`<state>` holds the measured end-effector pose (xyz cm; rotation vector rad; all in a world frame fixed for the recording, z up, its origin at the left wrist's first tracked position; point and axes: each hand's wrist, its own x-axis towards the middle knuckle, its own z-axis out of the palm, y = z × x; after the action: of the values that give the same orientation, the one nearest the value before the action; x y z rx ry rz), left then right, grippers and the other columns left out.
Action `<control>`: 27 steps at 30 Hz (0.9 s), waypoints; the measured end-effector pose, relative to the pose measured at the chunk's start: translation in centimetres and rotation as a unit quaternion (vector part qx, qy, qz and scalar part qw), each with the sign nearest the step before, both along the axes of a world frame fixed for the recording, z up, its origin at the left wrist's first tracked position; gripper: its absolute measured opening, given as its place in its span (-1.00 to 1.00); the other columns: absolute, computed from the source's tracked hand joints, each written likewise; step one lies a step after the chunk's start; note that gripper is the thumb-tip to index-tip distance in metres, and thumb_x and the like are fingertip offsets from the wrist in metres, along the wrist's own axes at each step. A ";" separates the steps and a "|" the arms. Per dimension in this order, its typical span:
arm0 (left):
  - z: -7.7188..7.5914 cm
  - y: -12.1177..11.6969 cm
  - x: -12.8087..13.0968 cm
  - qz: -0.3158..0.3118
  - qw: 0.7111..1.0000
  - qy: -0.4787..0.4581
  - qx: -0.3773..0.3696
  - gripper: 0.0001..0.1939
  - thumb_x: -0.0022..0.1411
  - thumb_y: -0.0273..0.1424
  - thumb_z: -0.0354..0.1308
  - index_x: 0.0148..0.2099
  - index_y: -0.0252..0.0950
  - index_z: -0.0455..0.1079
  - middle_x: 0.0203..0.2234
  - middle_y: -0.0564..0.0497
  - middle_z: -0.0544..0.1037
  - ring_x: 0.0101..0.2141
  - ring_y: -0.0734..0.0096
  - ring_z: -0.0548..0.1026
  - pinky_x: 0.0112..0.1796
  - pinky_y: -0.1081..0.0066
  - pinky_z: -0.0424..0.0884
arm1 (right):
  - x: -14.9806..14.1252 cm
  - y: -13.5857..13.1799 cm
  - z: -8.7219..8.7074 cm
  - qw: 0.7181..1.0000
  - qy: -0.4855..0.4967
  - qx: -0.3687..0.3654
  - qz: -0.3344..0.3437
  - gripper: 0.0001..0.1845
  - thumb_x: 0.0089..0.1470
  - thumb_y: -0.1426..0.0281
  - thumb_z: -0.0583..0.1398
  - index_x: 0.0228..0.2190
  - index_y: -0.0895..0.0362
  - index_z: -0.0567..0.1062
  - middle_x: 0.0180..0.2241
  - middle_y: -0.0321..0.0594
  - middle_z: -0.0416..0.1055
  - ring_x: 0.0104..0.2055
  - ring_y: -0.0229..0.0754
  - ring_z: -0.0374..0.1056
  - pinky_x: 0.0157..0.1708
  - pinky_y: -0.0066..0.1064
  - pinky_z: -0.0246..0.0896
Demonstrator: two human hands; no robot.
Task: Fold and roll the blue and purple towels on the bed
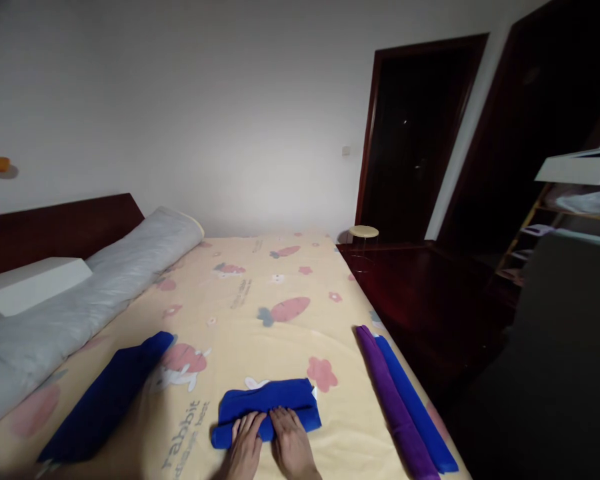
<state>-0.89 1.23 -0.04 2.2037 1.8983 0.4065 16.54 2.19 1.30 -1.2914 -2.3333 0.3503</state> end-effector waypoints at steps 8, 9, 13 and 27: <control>0.2 -0.5 -5.6 0.114 0.989 0.067 0.069 -0.57 0.32 -0.30 -0.14 0.15 -0.01 0.37 0.15 0.10 0.45 0.15 0.28 0.34 0.13 0.15 0.20 | 6.1 1.2 -0.9 0.986 -0.023 0.038 -0.163 -0.55 0.29 0.27 -0.05 0.10 0.06 0.42 0.15 -0.18 0.33 0.23 -0.02 0.20 0.25 -0.06 -0.05; 0.3 -0.4 -5.4 0.137 0.985 0.074 0.070 -0.57 0.31 -0.32 -0.13 0.13 0.00 0.39 0.14 0.09 0.46 0.15 0.24 0.34 0.13 0.10 0.19 | 6.3 1.4 -0.8 0.984 -0.029 0.028 -0.174 -0.55 0.28 0.28 -0.05 0.09 0.07 0.43 0.16 -0.16 0.32 0.24 0.01 0.18 0.25 -0.03 -0.05; 0.4 1.2 -2.1 0.140 0.987 0.044 0.061 -0.53 0.24 -0.47 -0.13 0.07 -0.09 0.46 0.08 0.03 0.51 0.14 0.24 0.37 0.16 0.08 0.18 | 4.0 1.8 0.3 0.987 -0.041 -0.028 -0.154 -0.50 0.17 0.43 -0.01 0.12 0.13 0.40 0.21 -0.10 0.22 0.29 0.01 0.07 0.27 -0.06 -0.10; 2.5 2.0 -5.7 0.159 0.980 0.121 0.017 -0.52 0.30 -0.30 -0.15 0.20 -0.11 0.32 0.21 0.02 0.36 0.21 0.20 0.27 0.16 0.04 0.17 | 4.7 3.7 0.5 0.969 -0.064 -0.059 -0.229 -0.50 0.24 0.21 -0.01 0.13 0.09 0.39 0.22 -0.09 0.21 0.30 0.09 0.04 0.23 0.04 -0.01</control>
<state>-6.56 3.24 2.50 2.0501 2.4036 0.2277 21.27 5.89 1.84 -1.9063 -2.0497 0.2622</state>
